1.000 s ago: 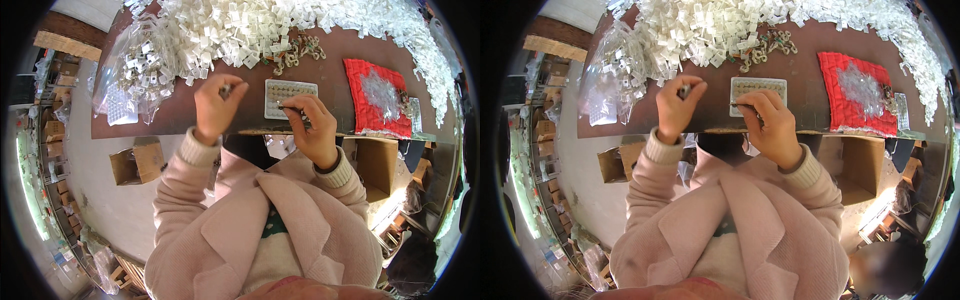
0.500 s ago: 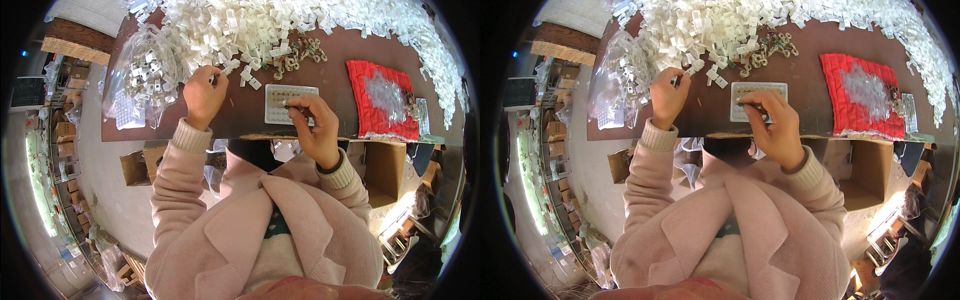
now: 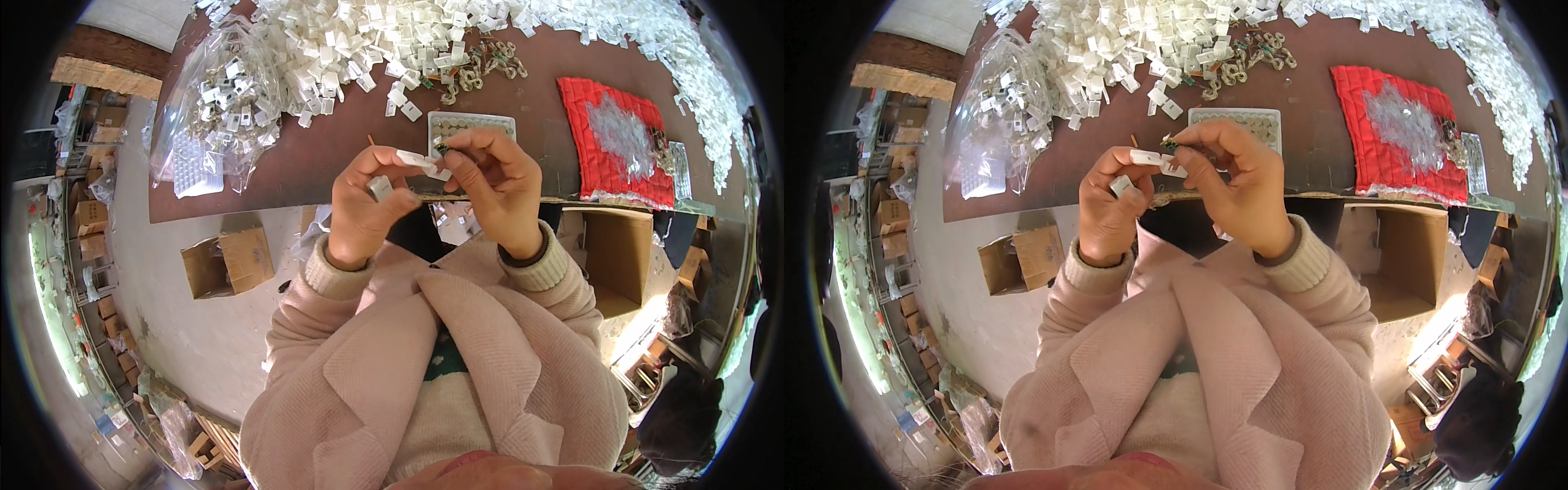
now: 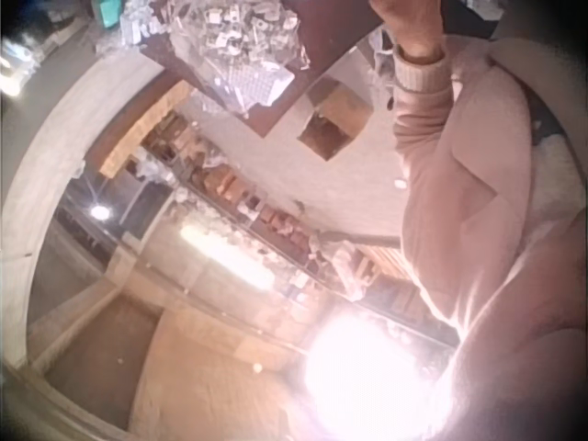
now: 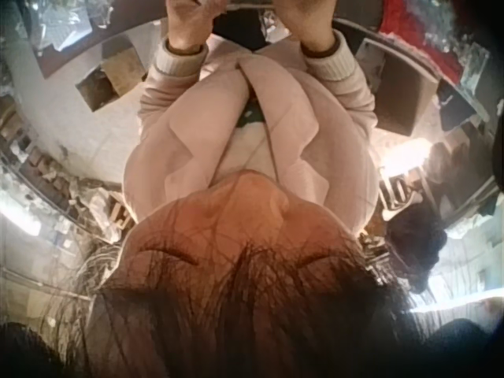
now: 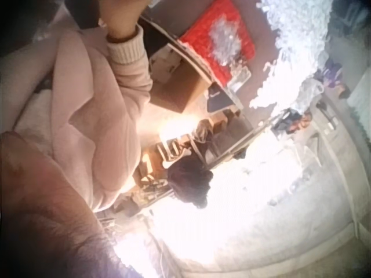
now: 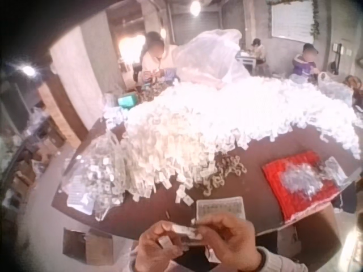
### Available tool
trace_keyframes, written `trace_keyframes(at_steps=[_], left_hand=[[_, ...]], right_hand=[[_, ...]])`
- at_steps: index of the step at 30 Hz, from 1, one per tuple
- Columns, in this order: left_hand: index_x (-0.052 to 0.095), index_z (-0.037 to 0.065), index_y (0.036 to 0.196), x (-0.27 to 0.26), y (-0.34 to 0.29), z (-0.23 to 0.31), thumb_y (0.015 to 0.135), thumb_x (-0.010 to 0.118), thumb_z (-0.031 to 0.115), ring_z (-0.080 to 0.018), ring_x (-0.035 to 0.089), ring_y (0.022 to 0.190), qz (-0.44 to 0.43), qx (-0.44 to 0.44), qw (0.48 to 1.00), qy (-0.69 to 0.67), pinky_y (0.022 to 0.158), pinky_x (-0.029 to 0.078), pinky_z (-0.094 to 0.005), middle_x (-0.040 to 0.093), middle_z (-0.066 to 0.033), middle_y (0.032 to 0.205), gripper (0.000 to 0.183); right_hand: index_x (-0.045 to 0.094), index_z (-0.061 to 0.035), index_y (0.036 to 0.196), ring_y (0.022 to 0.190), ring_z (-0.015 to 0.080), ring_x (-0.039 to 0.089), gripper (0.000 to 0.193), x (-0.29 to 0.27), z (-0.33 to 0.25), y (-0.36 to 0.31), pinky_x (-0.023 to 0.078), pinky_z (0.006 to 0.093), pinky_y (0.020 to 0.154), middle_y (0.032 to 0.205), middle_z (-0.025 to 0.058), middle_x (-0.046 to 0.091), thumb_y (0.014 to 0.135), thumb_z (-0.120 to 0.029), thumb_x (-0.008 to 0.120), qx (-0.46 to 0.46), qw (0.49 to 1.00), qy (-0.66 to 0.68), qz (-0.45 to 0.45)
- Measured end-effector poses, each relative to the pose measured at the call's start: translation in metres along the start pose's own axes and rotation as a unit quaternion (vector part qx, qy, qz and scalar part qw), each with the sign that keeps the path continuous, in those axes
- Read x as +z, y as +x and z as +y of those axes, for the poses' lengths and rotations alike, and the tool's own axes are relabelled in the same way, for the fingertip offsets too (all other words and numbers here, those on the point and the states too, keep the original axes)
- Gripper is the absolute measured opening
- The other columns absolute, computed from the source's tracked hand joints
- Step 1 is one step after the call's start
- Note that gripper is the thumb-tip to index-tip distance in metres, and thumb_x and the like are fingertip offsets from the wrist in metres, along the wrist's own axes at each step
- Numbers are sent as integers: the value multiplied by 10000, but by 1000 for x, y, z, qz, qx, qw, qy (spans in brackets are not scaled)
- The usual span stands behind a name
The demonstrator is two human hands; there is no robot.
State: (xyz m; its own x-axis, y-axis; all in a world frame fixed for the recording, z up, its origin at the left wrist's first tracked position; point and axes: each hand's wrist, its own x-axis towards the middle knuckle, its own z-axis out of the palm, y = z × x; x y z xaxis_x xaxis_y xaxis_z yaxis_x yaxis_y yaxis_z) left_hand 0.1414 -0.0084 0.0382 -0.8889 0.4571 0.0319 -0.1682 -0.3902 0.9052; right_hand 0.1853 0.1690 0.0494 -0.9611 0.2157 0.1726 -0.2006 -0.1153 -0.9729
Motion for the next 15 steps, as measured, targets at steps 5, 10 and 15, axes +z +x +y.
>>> trace_keyframes(at_steps=[5, 10, 15], left_hand=[[645, 17, 1068, 10, -9, -17, 810, 801, -30, -52, 560, 777, 100, 81, 982, 141, 690, 469, -200, 670, -10, 936, 305], [649, 23, 1051, 8, -14, -25, 845, 762, -50, -28, 546, 771, 142, 92, 985, 33, 672, 449, -179, 642, 27, 880, 247], [653, 20, 1059, 6, -15, -26, 833, 762, -68, -29, 557, 767, 129, 129, 982, 49, 669, 457, -179, 671, 9, 912, 266]], right_hand=[[633, 29, 1121, 886, 93, 670, 172, 8, -2, -4, 558, 220, 705, 931, 49, 692, 949, 42, 622, -2, 999, 47, -22], [685, 8, 1028, 822, 143, 675, 162, 11, -4, -1, 534, 254, 685, 875, 74, 683, 876, 64, 675, -137, 986, -93, 1], [718, -4, 970, 752, 179, 666, 170, 8, -8, -5, 517, 277, 658, 871, 108, 683, 820, 74, 700, -130, 977, -168, -12]])
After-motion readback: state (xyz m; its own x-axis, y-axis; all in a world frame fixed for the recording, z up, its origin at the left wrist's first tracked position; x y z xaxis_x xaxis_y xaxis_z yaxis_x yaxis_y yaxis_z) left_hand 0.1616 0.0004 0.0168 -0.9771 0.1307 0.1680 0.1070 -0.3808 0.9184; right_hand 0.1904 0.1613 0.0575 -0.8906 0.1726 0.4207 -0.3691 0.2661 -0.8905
